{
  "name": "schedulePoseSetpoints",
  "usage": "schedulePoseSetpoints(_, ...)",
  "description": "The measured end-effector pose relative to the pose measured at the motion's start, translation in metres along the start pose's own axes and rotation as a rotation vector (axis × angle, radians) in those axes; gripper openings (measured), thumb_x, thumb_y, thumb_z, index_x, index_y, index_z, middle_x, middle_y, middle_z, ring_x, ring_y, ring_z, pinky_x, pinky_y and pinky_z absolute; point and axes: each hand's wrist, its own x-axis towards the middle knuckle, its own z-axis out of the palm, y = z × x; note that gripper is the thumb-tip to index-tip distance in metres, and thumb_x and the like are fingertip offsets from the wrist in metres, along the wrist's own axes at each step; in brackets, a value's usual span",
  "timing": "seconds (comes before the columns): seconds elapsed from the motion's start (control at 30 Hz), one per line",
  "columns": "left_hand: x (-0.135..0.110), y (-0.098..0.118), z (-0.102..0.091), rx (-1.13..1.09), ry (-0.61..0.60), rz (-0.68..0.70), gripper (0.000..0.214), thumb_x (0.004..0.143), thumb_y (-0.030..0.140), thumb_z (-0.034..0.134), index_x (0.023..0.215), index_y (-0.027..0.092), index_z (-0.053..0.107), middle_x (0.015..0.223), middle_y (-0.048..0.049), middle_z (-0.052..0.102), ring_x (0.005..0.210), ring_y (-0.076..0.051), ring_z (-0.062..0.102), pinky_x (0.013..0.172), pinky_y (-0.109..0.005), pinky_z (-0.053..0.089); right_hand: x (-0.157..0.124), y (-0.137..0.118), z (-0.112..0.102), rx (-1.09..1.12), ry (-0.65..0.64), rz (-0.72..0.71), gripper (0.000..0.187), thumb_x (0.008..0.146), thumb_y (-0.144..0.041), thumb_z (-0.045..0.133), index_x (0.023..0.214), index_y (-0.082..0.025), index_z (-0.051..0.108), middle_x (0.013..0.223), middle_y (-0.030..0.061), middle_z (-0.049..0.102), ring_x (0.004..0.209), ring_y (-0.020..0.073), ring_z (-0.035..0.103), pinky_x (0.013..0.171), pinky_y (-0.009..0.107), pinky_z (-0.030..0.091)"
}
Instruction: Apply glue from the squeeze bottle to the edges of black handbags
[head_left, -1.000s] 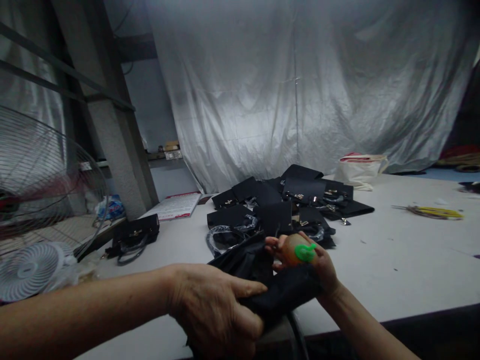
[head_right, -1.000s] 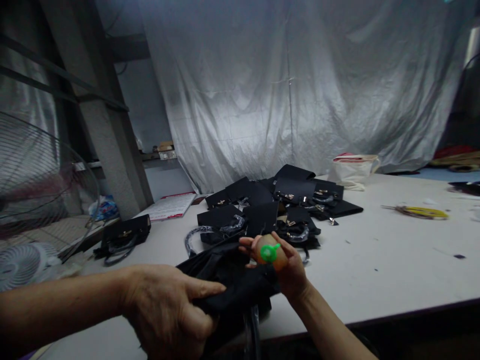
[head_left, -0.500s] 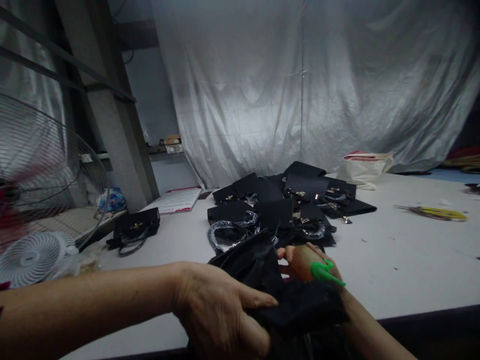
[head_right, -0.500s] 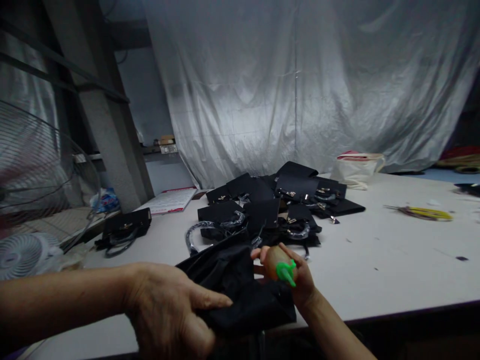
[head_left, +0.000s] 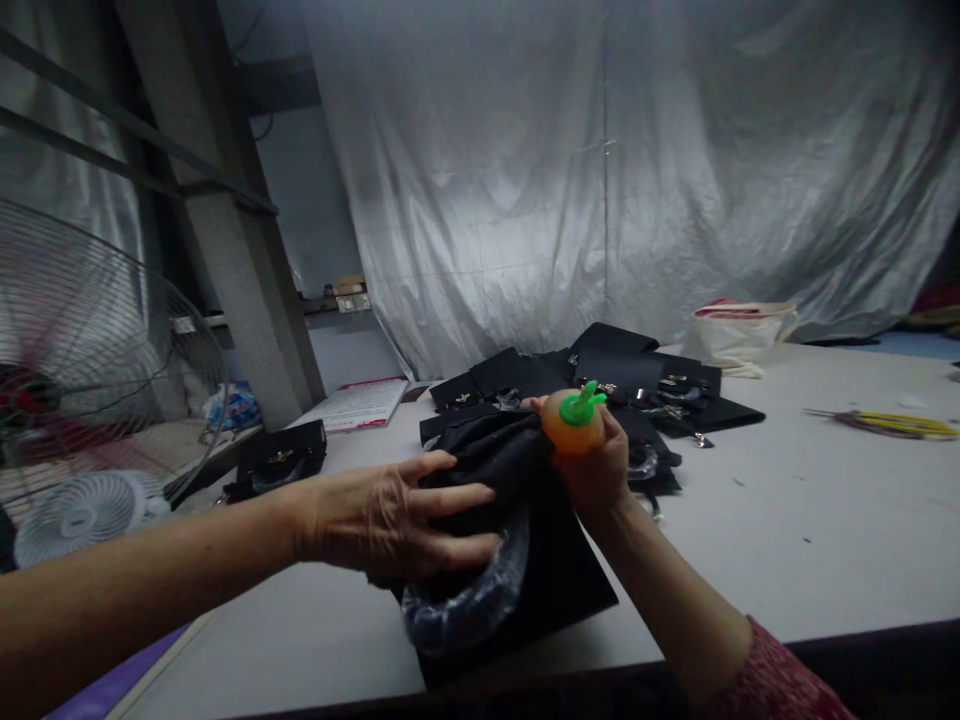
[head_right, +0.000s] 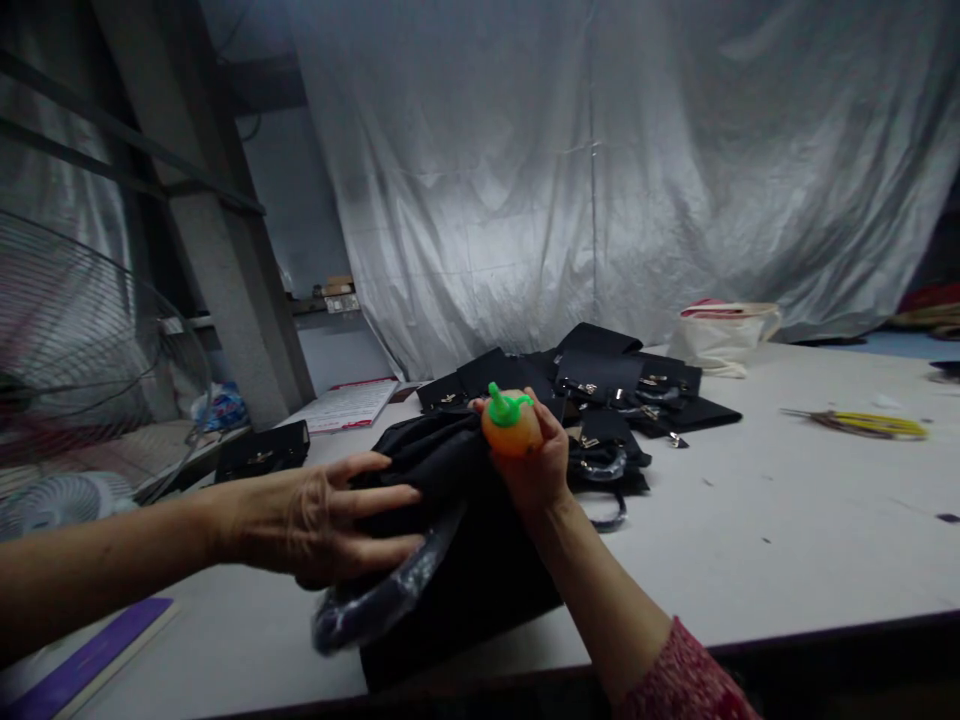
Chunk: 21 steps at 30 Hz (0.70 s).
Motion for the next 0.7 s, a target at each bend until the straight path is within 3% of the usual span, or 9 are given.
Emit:
schedulePoseSetpoints(0.1, -0.006, 0.003, 0.004, -0.139, -0.102, -0.112, 0.015, 0.093, 0.019, 0.059, 0.096, 0.027, 0.071, 0.137, 0.0031, 0.061, 0.133, -0.026, 0.047, 0.113, -0.045, 0.037, -0.004, 0.013, 0.006, 0.025, 0.050, -0.010, 0.029, 0.089, -0.041, 0.055, 0.086, -0.018, 0.074, 0.091, 0.0068, 0.076, 0.094, 0.0224, 0.072, 0.090, 0.034, 0.057)
schedulePoseSetpoints(0.2, -0.002, 0.003, -0.009, -0.410, -0.219, -0.163, 0.009, 0.082, 0.021, 0.071, 0.089, 0.026, 0.070, 0.141, 0.0018, 0.056, 0.134, -0.029, 0.045, 0.114, -0.046, 0.035, -0.013, 0.027, 0.006, 0.060, 0.088, -0.023, 0.024, 0.087, -0.039, 0.059, 0.081, -0.021, 0.073, 0.084, 0.0042, 0.076, 0.088, 0.0209, 0.073, 0.091, 0.034, 0.056)
schedulePoseSetpoints(0.27, 0.001, 0.002, -0.021, -0.658, -0.248, -0.232, 0.030, 0.071, 0.024, 0.079, 0.098, 0.027, 0.069, 0.147, -0.0030, 0.047, 0.135, -0.032, 0.043, 0.114, -0.045, 0.036, -0.017, 0.032, 0.004, 0.077, 0.103, -0.022, 0.019, 0.086, -0.038, 0.062, 0.078, -0.023, 0.072, 0.080, 0.0018, 0.075, 0.085, 0.0215, 0.073, 0.091, 0.037, 0.057)
schedulePoseSetpoints(0.33, 0.000, 0.002, -0.028, -0.866, -0.200, -0.354, 0.049, 0.066, 0.022, 0.078, 0.113, 0.025, 0.063, 0.148, -0.0088, 0.040, 0.134, -0.031, 0.044, 0.112, -0.043, 0.040, -0.018, 0.035, 0.001, 0.081, 0.111, -0.008, 0.018, 0.085, -0.038, 0.065, 0.079, -0.022, 0.073, 0.080, 0.0029, 0.075, 0.084, 0.0237, 0.073, 0.090, 0.040, 0.057)
schedulePoseSetpoints(0.43, -0.007, 0.004, -0.023, -0.990, -0.048, -0.555, 0.063, 0.070, 0.018, 0.071, 0.129, 0.020, 0.049, 0.140, -0.0141, 0.043, 0.129, -0.027, 0.048, 0.108, -0.041, 0.044, -0.018, 0.039, -0.003, 0.088, 0.129, -0.005, 0.024, 0.085, -0.040, 0.064, 0.083, -0.019, 0.075, 0.081, 0.0064, 0.076, 0.085, 0.0262, 0.073, 0.089, 0.042, 0.057)
schedulePoseSetpoints(0.53, -0.012, 0.004, -0.010, -0.973, -0.028, -0.633, 0.050, 0.084, 0.024, 0.064, 0.132, 0.022, 0.050, 0.125, -0.0100, 0.057, 0.112, -0.022, 0.058, 0.100, -0.036, 0.048, -0.016, 0.042, -0.006, 0.117, 0.149, -0.028, 0.025, 0.086, -0.042, 0.062, 0.085, -0.020, 0.075, 0.082, 0.0054, 0.076, 0.087, 0.0254, 0.073, 0.090, 0.041, 0.057)
schedulePoseSetpoints(0.63, -0.014, -0.005, -0.004, -0.965, -0.101, -0.630, 0.019, 0.093, 0.025, 0.056, 0.110, 0.024, 0.066, 0.103, -0.0028, 0.065, 0.090, -0.015, 0.064, 0.082, -0.025, 0.051, -0.011, 0.044, -0.004, 0.150, 0.162, -0.038, 0.024, 0.086, -0.041, 0.062, 0.085, -0.021, 0.075, 0.082, 0.0041, 0.076, 0.080, 0.0231, 0.073, 0.088, 0.040, 0.058)
schedulePoseSetpoints(0.7, -0.017, -0.017, -0.008, -0.932, -0.056, -0.675, 0.015, 0.094, 0.025, 0.055, 0.097, 0.021, 0.069, 0.094, -0.0020, 0.064, 0.082, -0.014, 0.064, 0.074, -0.023, 0.050, -0.003, 0.041, 0.003, 0.178, 0.166, -0.060, 0.022, 0.086, -0.040, 0.061, 0.083, -0.022, 0.074, 0.080, 0.0026, 0.076, 0.075, 0.0203, 0.072, 0.085, 0.037, 0.059)
